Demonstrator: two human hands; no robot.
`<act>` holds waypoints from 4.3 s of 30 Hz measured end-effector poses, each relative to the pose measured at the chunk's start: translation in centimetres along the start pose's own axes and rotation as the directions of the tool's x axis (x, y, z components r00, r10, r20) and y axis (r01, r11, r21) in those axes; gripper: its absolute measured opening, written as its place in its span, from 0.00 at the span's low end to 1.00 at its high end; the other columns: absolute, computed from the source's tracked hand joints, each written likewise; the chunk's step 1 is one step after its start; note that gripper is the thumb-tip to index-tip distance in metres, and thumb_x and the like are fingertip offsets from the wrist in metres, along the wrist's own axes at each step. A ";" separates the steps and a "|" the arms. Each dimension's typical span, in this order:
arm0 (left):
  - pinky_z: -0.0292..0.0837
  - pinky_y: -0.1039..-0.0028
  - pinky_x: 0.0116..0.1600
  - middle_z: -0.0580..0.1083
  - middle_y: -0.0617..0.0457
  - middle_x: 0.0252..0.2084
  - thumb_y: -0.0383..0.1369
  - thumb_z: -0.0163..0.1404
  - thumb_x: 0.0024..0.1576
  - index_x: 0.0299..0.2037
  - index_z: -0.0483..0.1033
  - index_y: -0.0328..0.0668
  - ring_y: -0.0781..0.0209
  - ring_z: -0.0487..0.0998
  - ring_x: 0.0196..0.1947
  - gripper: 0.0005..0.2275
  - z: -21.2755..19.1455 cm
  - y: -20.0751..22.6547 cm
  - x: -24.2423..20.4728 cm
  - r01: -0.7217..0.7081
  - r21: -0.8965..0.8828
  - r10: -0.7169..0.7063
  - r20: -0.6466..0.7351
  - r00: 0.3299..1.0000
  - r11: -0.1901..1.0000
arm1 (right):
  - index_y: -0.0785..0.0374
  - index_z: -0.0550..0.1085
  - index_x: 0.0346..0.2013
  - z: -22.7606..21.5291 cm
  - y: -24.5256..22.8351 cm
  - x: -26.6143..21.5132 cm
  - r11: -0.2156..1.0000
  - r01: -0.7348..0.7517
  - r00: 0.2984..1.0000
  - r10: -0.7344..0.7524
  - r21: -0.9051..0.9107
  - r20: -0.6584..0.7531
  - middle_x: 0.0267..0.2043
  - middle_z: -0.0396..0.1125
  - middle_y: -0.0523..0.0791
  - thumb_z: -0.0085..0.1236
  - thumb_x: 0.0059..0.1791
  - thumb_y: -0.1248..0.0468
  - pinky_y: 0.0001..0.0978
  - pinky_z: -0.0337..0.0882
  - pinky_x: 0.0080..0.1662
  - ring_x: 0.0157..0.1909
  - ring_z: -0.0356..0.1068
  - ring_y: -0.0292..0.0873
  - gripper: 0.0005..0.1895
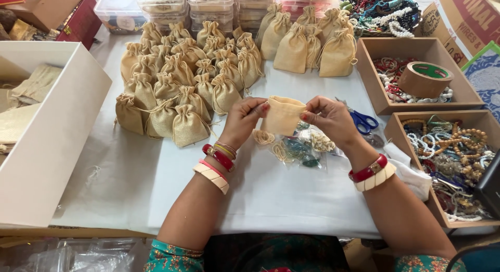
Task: The person repeatedly picks up small, clear plastic bags containing jewelry items from a table and places them into small beige drawstring pouches. After placing the item inside, they pull the drawstrings to close the pouch and set it aside on the table among other completed pouches.
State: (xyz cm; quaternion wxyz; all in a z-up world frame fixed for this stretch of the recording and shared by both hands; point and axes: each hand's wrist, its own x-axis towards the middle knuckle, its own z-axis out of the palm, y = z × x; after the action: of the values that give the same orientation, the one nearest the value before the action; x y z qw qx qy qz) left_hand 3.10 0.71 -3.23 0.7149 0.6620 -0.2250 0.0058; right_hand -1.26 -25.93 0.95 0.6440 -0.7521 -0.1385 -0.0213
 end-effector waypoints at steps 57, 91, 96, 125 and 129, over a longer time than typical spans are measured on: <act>0.67 0.69 0.54 0.66 0.52 0.43 0.38 0.44 0.71 0.42 0.71 0.35 0.59 0.68 0.45 0.12 -9.5 8.9 -1.8 -0.264 0.520 0.581 -0.760 0.292 0.813 | 0.61 0.73 0.56 9.1 -6.3 3.0 0.746 0.278 0.943 -0.331 -0.605 0.026 0.58 0.67 0.49 0.67 0.48 0.67 0.36 0.74 0.54 0.59 0.68 0.45 0.22; 0.68 0.47 0.61 0.77 0.44 0.56 0.43 0.57 0.58 0.55 0.79 0.43 0.41 0.77 0.55 0.19 -35.4 20.9 -8.8 0.755 0.399 -0.417 -0.890 0.183 -0.520 | 0.45 0.81 0.35 -1.0 6.2 -0.3 0.371 0.190 0.860 -0.509 -0.909 -0.028 0.46 0.73 0.39 0.66 0.52 0.59 0.49 0.60 0.62 0.59 0.64 0.47 0.02; 0.71 0.49 0.58 0.79 0.44 0.53 0.39 0.58 0.56 0.51 0.81 0.41 0.42 0.79 0.53 0.16 -32.9 23.9 -9.2 0.806 0.388 -0.223 -0.921 0.320 -0.447 | 0.43 0.81 0.35 -1.5 7.5 0.0 0.341 0.157 0.862 -0.505 -0.927 -0.040 0.47 0.73 0.36 0.65 0.52 0.58 0.48 0.60 0.62 0.60 0.63 0.45 0.02; 0.79 0.72 0.46 0.81 0.51 0.40 0.29 0.62 0.52 0.47 0.80 0.38 0.65 0.80 0.40 0.13 -12.2 20.0 -9.3 0.189 0.791 -0.141 -0.131 0.981 0.582 | 0.46 0.82 0.35 -1.4 7.1 0.0 0.422 0.177 0.897 -0.441 -0.889 -0.031 0.44 0.73 0.39 0.65 0.54 0.58 0.48 0.53 0.62 0.61 0.62 0.47 0.03; 0.76 0.66 0.47 0.81 0.46 0.41 0.36 0.65 0.50 0.48 0.80 0.43 0.54 0.82 0.41 0.17 -14.0 18.4 -9.2 0.324 0.911 -0.212 -0.274 0.938 0.255 | 0.46 0.82 0.35 -1.5 8.0 0.1 0.411 0.166 0.903 -0.429 -0.896 -0.030 0.45 0.74 0.39 0.65 0.54 0.57 0.49 0.52 0.62 0.62 0.61 0.46 0.03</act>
State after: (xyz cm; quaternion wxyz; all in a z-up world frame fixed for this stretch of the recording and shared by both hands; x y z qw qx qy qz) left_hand -6.45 18.92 10.74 0.1888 0.9805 -0.0283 0.0472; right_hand 0.97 -28.45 -6.42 0.1632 -0.9267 -0.1561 -0.3004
